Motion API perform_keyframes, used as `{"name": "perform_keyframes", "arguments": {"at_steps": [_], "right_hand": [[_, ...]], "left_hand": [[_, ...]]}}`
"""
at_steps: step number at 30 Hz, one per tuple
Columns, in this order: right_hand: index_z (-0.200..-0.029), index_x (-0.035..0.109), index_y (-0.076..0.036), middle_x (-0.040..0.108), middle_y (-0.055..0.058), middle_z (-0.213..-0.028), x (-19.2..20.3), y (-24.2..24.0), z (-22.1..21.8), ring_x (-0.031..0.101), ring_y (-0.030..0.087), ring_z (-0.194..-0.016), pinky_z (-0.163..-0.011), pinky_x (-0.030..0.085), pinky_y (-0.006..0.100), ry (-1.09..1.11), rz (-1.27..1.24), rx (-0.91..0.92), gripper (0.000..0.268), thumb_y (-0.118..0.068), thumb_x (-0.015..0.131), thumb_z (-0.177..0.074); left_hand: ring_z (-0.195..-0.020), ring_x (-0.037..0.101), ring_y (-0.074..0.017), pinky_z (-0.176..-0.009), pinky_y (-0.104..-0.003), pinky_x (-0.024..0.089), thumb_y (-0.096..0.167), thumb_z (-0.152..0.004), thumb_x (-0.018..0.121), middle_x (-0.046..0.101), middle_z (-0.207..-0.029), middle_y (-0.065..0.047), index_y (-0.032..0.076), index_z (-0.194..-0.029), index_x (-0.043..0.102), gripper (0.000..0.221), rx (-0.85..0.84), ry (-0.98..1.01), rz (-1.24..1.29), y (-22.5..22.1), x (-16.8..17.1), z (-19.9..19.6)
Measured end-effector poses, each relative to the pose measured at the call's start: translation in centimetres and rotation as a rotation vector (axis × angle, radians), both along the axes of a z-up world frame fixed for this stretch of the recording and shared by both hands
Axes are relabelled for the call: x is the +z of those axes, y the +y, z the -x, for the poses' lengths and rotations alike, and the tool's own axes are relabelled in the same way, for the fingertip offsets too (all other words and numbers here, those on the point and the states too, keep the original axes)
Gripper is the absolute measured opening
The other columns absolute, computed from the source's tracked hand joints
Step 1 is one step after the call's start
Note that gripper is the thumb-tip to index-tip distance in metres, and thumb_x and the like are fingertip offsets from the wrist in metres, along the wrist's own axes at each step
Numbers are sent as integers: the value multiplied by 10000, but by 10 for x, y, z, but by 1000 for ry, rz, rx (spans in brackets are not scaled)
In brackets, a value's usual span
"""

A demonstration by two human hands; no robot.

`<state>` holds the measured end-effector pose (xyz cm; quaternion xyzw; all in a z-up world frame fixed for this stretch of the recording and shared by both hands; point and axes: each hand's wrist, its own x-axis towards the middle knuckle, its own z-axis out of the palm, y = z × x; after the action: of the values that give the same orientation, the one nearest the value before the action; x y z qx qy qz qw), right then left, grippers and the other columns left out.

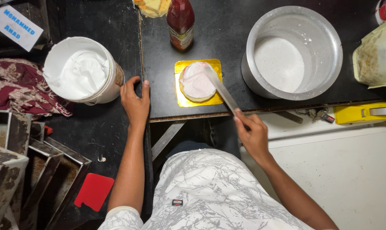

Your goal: The person prepares a small cake by dipping cake layers into a liquid and stacking them on a gold board. They use a spatula to spread frosting and red syrup over the layers, then add white sprinkles from a bag.

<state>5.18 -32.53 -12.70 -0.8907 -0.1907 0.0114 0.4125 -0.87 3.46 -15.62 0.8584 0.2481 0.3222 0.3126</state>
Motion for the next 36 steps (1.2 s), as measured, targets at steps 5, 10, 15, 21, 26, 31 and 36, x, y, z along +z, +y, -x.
{"name": "perform_keyframes", "arguments": {"at_steps": [5, 10, 15, 21, 26, 31, 36], "right_hand": [[-1253, 748, -99, 604, 31, -723, -12, 18, 3, 496, 106, -555, -443, 394, 277, 0, -36, 198, 278, -166, 720, -985], [-1280, 729, -102, 593, 72, -715, 2, -18, -2, 482, 130, -442, -344, 441, 280, -245, 297, 298, 340, -170, 725, -947], [-1360, 666, -124, 603, 69, -806, 1, -5, -2, 524, 125, -466, -379, 480, 285, -331, 267, 300, 384, -183, 712, -984], [-1340, 721, -126, 590, 87, -734, -9, -7, -8, 525, 150, -457, -372, 456, 331, -326, 369, 147, 379, -158, 722, -963], [-1217, 745, -107, 609, 9, -771, -12, -18, 5, 541, 72, -585, -456, 446, 256, 49, -42, 210, 234, -169, 711, -993], [-1245, 747, -88, 587, 8, -696, -3, -9, -21, 469, 80, -564, -428, 322, 262, 120, -14, 50, 287, -166, 722, -970], [-1232, 745, -116, 640, -6, -735, -5, 3, -16, 434, 51, -515, -391, 317, 237, 301, -62, 178, 316, -223, 734, -936]], "left_hand": [[-1121, 626, -339, -974, -453, 503, 242, -1024, 720, 702, -1147, -181, -22, -1178, 664, 311, -2, -7, -20, 1, -2, -1], [-1117, 631, -340, -975, -452, 502, 240, -1021, 722, 702, -1141, -181, -19, -1173, 667, 305, -2, -5, -28, 2, -3, -1], [-1104, 627, -345, -971, -450, 506, 237, -1019, 727, 701, -1141, -184, -23, -1177, 668, 309, 4, -13, -37, 3, -4, -1], [-1131, 625, -338, -973, -454, 502, 226, -1030, 725, 699, -1146, -178, -25, -1187, 660, 302, -11, 10, -22, 2, -6, 1], [-1128, 625, -335, -975, -452, 505, 218, -1029, 728, 704, -1153, -176, -21, -1189, 663, 295, -5, -1, -25, 2, -3, -1], [-1121, 625, -338, -968, -456, 502, 210, -1020, 732, 701, -1139, -178, -19, -1180, 665, 287, 15, 17, -16, -1, -2, -1], [-1119, 625, -341, -970, -455, 501, 217, -1026, 732, 704, -1140, -173, -18, -1181, 667, 289, -4, -9, -30, 2, -2, -2]]}}
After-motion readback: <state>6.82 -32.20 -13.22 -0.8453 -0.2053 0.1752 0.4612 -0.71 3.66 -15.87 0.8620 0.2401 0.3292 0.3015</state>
